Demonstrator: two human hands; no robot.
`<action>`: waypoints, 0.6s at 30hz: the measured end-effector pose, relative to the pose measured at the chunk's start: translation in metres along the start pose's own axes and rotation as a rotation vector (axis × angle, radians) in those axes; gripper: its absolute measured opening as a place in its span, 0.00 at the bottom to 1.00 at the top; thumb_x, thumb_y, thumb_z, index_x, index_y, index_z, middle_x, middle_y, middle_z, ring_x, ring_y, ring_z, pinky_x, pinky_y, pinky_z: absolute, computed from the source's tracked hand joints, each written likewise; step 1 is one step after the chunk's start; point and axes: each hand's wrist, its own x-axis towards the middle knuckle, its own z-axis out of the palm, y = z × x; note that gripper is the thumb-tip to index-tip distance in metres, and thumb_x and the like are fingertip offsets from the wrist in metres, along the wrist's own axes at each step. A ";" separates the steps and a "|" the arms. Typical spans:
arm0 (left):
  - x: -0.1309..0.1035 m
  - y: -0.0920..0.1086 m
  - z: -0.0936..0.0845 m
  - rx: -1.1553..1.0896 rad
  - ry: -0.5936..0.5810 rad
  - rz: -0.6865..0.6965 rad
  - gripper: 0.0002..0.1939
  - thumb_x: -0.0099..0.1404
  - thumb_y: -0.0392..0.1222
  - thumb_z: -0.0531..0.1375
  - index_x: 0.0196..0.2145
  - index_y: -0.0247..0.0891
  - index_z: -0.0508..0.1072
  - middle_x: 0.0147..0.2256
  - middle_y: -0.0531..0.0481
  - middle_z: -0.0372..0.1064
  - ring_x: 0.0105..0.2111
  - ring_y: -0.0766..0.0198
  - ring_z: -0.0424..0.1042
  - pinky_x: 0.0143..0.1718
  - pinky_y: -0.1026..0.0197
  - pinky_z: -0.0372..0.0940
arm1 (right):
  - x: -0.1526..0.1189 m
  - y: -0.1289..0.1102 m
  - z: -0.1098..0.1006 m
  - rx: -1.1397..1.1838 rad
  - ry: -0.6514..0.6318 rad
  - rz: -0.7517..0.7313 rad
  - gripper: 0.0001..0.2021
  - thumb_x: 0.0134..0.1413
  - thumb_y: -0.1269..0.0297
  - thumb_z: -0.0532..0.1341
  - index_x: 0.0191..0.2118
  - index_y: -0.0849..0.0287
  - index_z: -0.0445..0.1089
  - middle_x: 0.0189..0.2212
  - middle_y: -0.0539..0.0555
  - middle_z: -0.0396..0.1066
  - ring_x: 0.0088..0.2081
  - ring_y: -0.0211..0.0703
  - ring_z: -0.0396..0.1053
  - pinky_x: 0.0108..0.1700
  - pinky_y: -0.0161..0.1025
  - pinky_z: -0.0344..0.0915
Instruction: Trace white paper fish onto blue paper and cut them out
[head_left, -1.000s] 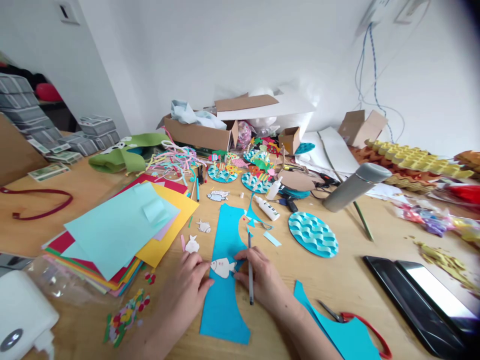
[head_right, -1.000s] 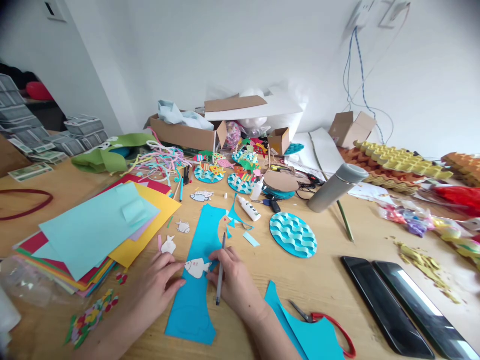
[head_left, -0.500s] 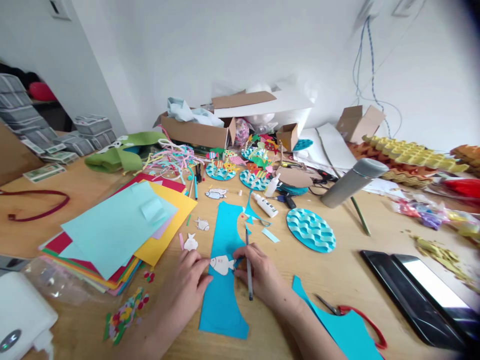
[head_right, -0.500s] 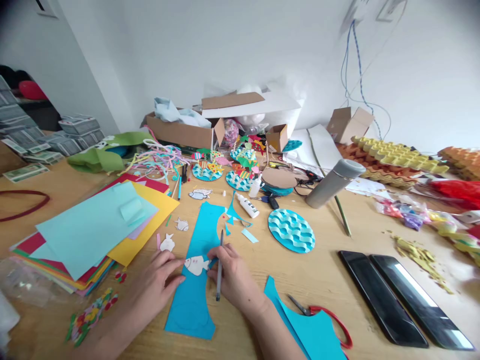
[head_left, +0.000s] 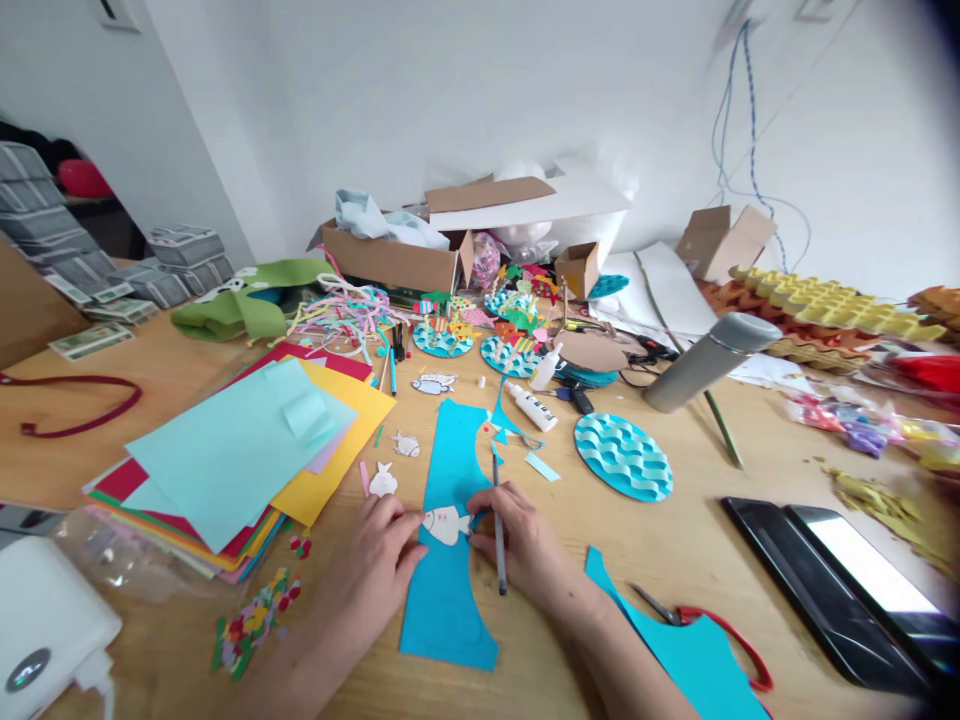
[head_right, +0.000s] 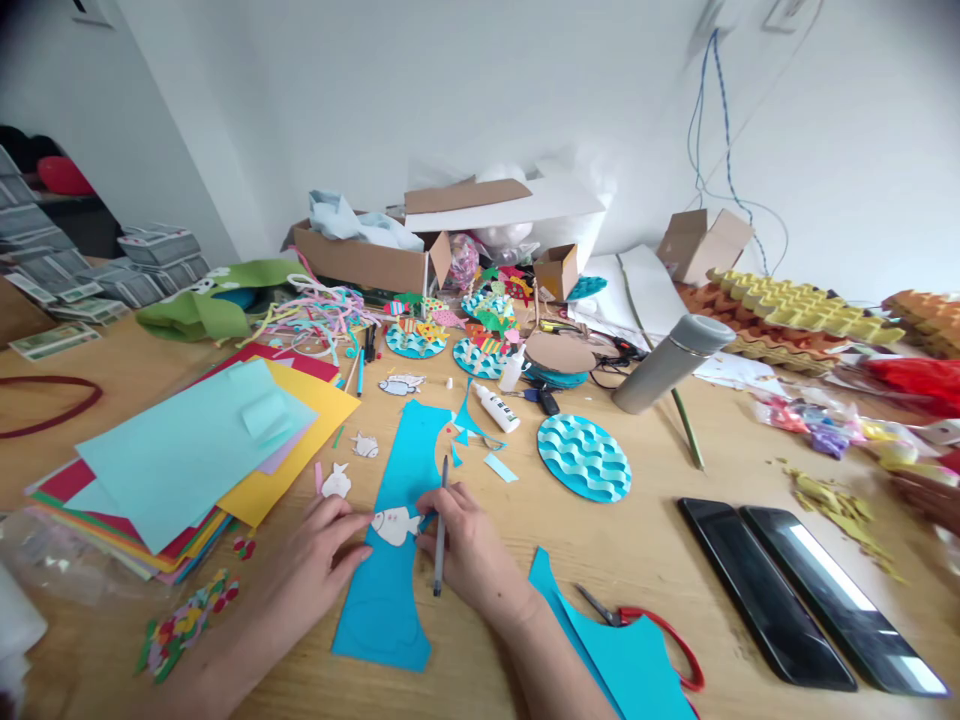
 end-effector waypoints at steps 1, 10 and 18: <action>0.000 0.000 0.000 -0.001 0.001 0.003 0.13 0.64 0.34 0.58 0.45 0.42 0.75 0.38 0.48 0.65 0.45 0.55 0.66 0.49 0.52 0.64 | 0.000 0.000 0.000 -0.002 0.001 0.000 0.13 0.51 0.79 0.62 0.41 0.57 0.64 0.37 0.53 0.67 0.40 0.46 0.67 0.40 0.39 0.65; 0.000 -0.001 0.002 0.007 0.016 0.005 0.13 0.64 0.34 0.58 0.46 0.43 0.75 0.39 0.48 0.66 0.45 0.54 0.66 0.49 0.51 0.64 | 0.000 0.001 0.001 -0.016 0.005 -0.007 0.14 0.51 0.79 0.62 0.41 0.56 0.64 0.36 0.53 0.66 0.41 0.46 0.67 0.40 0.39 0.64; 0.001 0.002 -0.002 0.014 -0.041 -0.013 0.14 0.65 0.34 0.58 0.47 0.42 0.74 0.40 0.48 0.66 0.49 0.53 0.65 0.54 0.48 0.60 | 0.000 0.002 0.002 -0.018 0.013 -0.018 0.13 0.52 0.78 0.62 0.42 0.56 0.64 0.36 0.53 0.67 0.40 0.45 0.66 0.40 0.39 0.64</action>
